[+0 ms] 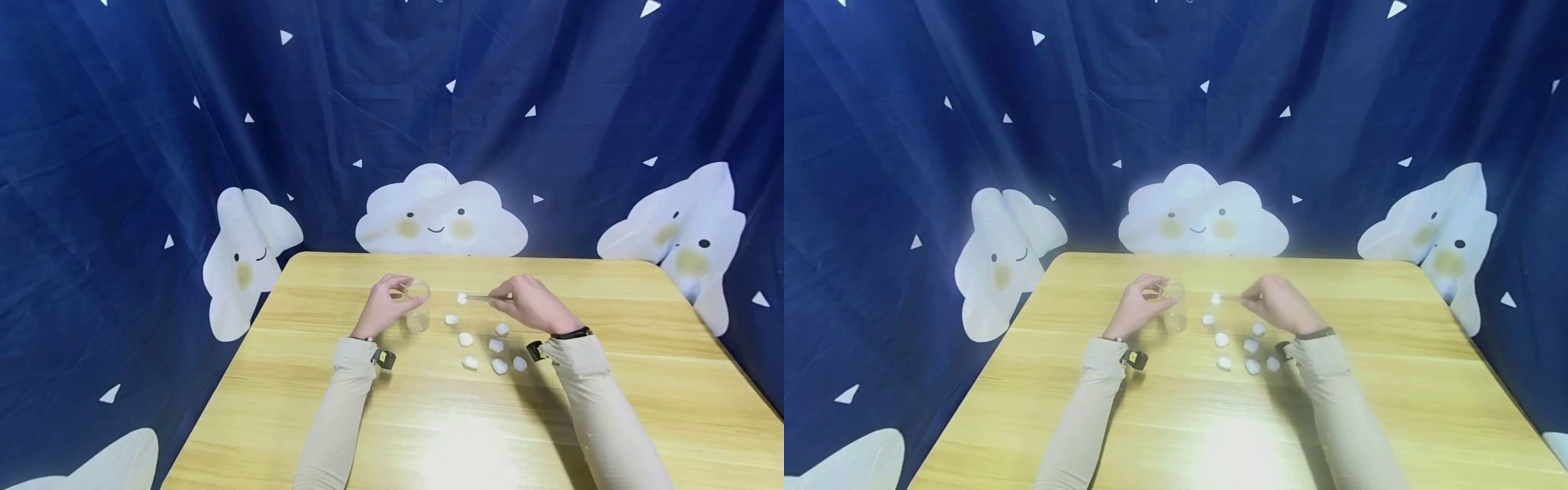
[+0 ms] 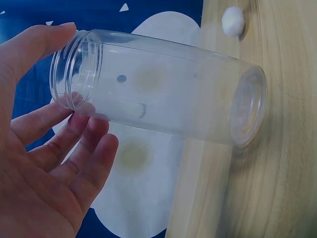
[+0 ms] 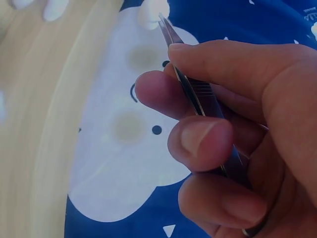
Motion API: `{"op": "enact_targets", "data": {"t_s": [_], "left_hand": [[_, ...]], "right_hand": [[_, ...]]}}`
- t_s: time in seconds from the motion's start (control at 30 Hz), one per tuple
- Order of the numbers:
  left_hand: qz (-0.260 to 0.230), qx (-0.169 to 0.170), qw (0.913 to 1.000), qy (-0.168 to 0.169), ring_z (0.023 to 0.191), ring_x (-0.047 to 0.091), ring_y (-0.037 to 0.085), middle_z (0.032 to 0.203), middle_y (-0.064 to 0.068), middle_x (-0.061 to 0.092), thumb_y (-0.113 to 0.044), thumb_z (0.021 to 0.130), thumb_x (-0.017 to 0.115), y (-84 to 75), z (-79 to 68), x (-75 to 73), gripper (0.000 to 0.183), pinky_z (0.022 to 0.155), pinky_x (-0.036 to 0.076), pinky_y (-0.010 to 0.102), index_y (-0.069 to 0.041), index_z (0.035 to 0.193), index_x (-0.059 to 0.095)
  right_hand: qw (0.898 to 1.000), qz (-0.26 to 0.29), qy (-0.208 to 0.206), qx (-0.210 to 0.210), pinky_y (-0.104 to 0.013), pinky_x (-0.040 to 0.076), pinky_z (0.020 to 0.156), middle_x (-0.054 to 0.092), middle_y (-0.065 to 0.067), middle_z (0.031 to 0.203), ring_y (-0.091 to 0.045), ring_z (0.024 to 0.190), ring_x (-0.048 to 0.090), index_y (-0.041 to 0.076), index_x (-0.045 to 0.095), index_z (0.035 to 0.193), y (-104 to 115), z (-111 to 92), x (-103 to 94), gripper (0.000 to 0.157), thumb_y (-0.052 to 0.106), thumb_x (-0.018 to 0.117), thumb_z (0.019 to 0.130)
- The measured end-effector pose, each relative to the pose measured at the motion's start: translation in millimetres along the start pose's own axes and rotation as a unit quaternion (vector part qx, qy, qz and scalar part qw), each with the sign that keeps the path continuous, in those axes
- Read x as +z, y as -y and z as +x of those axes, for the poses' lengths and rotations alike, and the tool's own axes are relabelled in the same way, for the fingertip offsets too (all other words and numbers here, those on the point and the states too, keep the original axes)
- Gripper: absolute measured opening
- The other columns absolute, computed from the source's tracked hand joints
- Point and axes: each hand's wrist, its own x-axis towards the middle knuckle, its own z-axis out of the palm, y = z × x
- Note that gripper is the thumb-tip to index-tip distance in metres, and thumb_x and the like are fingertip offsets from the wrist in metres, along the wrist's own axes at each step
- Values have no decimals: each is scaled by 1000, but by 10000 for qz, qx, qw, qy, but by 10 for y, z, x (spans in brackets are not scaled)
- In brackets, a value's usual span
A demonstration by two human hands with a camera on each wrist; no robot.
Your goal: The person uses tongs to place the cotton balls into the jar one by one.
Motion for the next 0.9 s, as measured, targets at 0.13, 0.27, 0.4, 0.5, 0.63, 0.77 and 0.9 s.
{"op": "enact_targets", "data": {"t_s": [0.13, 0.27, 0.4, 0.5, 0.63, 0.77, 0.9], "left_hand": [[37, -5, 10000, 13, 112, 67, 29, 128, 11, 68, -34, 84, 86, -15, -3, -6, 57, 101, 59, 45, -9, 133, 68], [79, 2, 10000, 32, 111, 67, 26, 128, 9, 68, -34, 85, 86, -16, 2, -11, 59, 100, 59, 43, -8, 133, 67], [114, 11, 9999, 34, 110, 67, 23, 129, 7, 68, -34, 85, 86, -23, 1, -18, 59, 98, 60, 42, -4, 132, 67], [101, 11, 9999, 26, 110, 67, 23, 129, 7, 68, -34, 85, 86, -34, -9, -24, 58, 97, 60, 41, -5, 132, 68], [71, -1, 10000, 44, 111, 68, 25, 129, 7, 69, -33, 85, 86, -36, -19, -31, 55, 96, 60, 40, -8, 131, 69], [40, -2, 10000, 70, 113, 68, 33, 129, 9, 69, -33, 85, 86, -31, -21, -39, 56, 97, 60, 42, -7, 132, 69], [75, -42, 9999, 61, 112, 68, 31, 128, 8, 70, -34, 85, 86, -32, -23, -46, 56, 97, 60, 41, -8, 131, 69]], "right_hand": [[10000, -42, -5, -29, -45, 63, 82, 81, -11, 99, -25, 92, 77, 7, 83, 100, 30, 44, -28, 12, 10, 74, 94], [10000, -71, 5, -46, -42, 62, 78, 81, -10, 99, -21, 90, 76, 9, 83, 99, 64, 82, -53, 11, 9, 74, 93], [10000, -48, 39, -67, -40, 61, 76, 81, -10, 98, -20, 89, 76, 9, 83, 98, 104, 129, -77, 10, 10, 74, 94], [9999, -15, 84, -91, -40, 61, 76, 81, -9, 98, -20, 89, 76, 9, 83, 99, 133, 171, -94, 10, 10, 74, 94], [9998, 29, 147, -163, -44, 63, 83, 81, -10, 100, -25, 94, 78, 9, 83, 102, 168, 231, -119, 12, 10, 73, 95], [9996, 8, 166, -231, -47, 63, 86, 81, -10, 101, -26, 97, 78, 9, 83, 102, 198, 298, -133, 12, 10, 74, 94], [9994, -69, 183, -292, -46, 63, 84, 82, -8, 100, -23, 95, 77, 10, 83, 101, 226, 367, -124, 12, 11, 74, 94]]}}
